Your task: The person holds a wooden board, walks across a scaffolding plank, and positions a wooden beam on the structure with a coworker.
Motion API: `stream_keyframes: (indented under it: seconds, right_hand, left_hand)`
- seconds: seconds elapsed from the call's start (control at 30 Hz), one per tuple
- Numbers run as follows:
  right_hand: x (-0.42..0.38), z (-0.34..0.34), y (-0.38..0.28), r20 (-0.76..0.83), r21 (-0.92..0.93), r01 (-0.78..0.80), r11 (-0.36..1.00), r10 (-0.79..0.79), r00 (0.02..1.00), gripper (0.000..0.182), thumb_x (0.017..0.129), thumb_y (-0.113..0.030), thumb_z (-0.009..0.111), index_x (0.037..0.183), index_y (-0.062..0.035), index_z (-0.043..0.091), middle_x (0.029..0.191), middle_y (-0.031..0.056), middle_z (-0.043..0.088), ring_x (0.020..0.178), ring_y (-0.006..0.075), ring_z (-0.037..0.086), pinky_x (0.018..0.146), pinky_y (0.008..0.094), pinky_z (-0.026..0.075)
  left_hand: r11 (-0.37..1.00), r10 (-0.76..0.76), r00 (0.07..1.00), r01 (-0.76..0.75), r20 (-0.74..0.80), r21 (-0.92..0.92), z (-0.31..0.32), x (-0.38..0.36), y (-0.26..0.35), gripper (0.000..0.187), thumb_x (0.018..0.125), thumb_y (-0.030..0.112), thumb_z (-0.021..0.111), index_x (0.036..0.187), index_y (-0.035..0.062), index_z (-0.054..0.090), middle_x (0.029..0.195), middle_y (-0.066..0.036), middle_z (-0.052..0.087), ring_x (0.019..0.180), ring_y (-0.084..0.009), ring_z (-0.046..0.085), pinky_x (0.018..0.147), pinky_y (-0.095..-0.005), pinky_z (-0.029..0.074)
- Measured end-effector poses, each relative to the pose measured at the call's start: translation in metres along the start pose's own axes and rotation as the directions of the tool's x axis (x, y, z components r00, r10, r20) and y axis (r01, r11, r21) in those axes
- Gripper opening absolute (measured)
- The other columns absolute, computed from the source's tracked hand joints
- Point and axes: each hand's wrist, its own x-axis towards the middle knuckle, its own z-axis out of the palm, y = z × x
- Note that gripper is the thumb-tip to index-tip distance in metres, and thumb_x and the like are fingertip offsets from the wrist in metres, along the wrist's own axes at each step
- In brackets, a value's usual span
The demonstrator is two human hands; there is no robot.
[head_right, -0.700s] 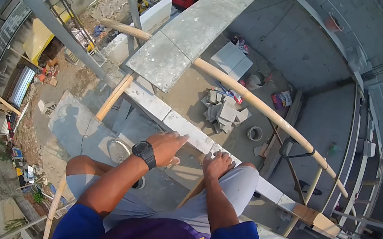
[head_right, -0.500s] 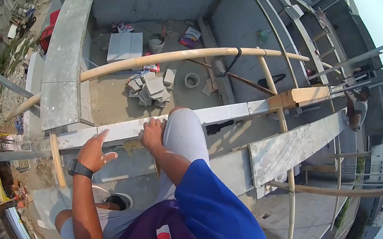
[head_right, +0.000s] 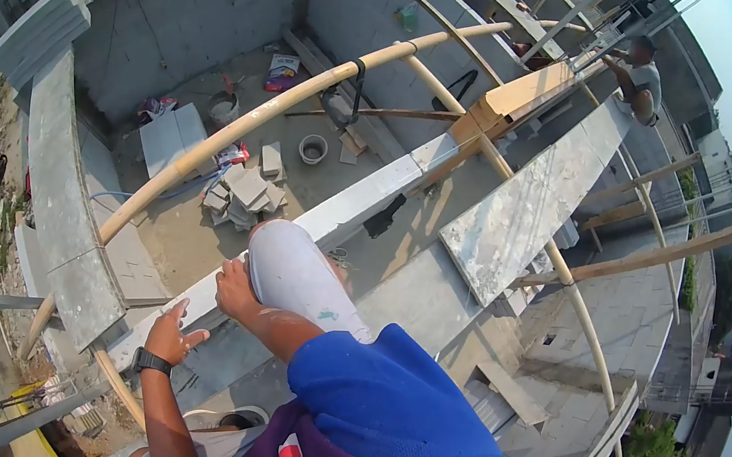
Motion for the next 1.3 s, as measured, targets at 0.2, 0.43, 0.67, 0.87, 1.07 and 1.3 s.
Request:
stream_keyframes:
  seconds: [0.2,0.43,0.67,0.87,1.07,1.3]
  right_hand:
    - [0.003,0.01,0.001,-0.014,0.068,-0.02,0.997,0.021,1.0,0.019,0.075,-0.02,0.067,0.088,-0.0056,0.068,0.104,0.0142,0.055,0.105,0.0328,0.048,0.101,0.0538,0.031]
    - [0.007,0.011,0.004,-0.066,0.091,-0.01,0.996,0.016,0.998,0.018,0.072,-0.017,0.067,0.086,-0.0051,0.068,0.103,0.0135,0.055,0.105,0.0325,0.049,0.102,0.0541,0.03]
    - [0.009,0.016,0.006,-0.088,0.016,0.004,1.0,-0.002,0.996,0.017,0.073,-0.018,0.064,0.085,-0.0067,0.068,0.099,0.0123,0.054,0.101,0.0309,0.048,0.102,0.0538,0.03]
    - [0.008,0.01,0.006,-0.09,-0.06,0.022,0.998,-0.028,0.996,0.017,0.074,-0.02,0.063,0.086,-0.0073,0.068,0.097,0.0116,0.054,0.1,0.0304,0.048,0.101,0.0533,0.031]
    - [0.01,0.023,0.008,-0.081,-0.072,0.023,0.997,-0.029,0.996,0.016,0.077,-0.021,0.062,0.085,-0.0081,0.068,0.096,0.0116,0.054,0.099,0.0298,0.048,0.101,0.0537,0.031]
    - [0.01,0.017,0.007,-0.064,-0.093,0.024,0.995,-0.03,0.998,0.016,0.077,-0.022,0.062,0.085,-0.0088,0.067,0.096,0.0112,0.053,0.099,0.0299,0.048,0.101,0.0559,0.03]
  left_hand:
    - [0.998,-0.029,0.999,0.03,0.025,-0.062,-0.003,0.006,0.003,0.085,0.073,0.034,0.085,0.136,-0.0099,0.047,0.129,-0.033,0.056,0.122,-0.0446,0.054,0.104,-0.0448,0.044]
    - [0.999,0.008,1.0,-0.009,-0.016,-0.039,-0.005,0.004,0.002,0.085,0.073,0.034,0.085,0.136,-0.0101,0.047,0.128,-0.032,0.058,0.119,-0.0438,0.057,0.102,-0.0444,0.046]
    - [0.999,0.028,0.998,-0.03,-0.062,-0.026,-0.009,0.002,-0.001,0.086,0.072,0.033,0.085,0.138,-0.008,0.047,0.123,-0.03,0.061,0.111,-0.0405,0.061,0.096,-0.0429,0.049]
    - [0.997,0.083,0.988,-0.083,-0.13,0.01,-0.003,0.004,-0.015,0.088,0.07,0.033,0.085,0.14,-0.0043,0.047,0.116,-0.026,0.065,0.098,-0.0349,0.067,0.087,-0.0409,0.053]
    - [0.997,0.069,0.989,-0.072,-0.131,-0.02,-0.001,0.001,-0.019,0.089,0.07,0.033,0.085,0.141,-0.0044,0.046,0.116,-0.027,0.065,0.1,-0.0361,0.067,0.088,-0.0415,0.053]
    - [0.996,0.083,0.988,-0.085,-0.13,-0.009,0.0,0.001,-0.022,0.089,0.071,0.032,0.085,0.141,-0.0048,0.046,0.117,-0.028,0.065,0.101,-0.0361,0.067,0.088,-0.0414,0.053]
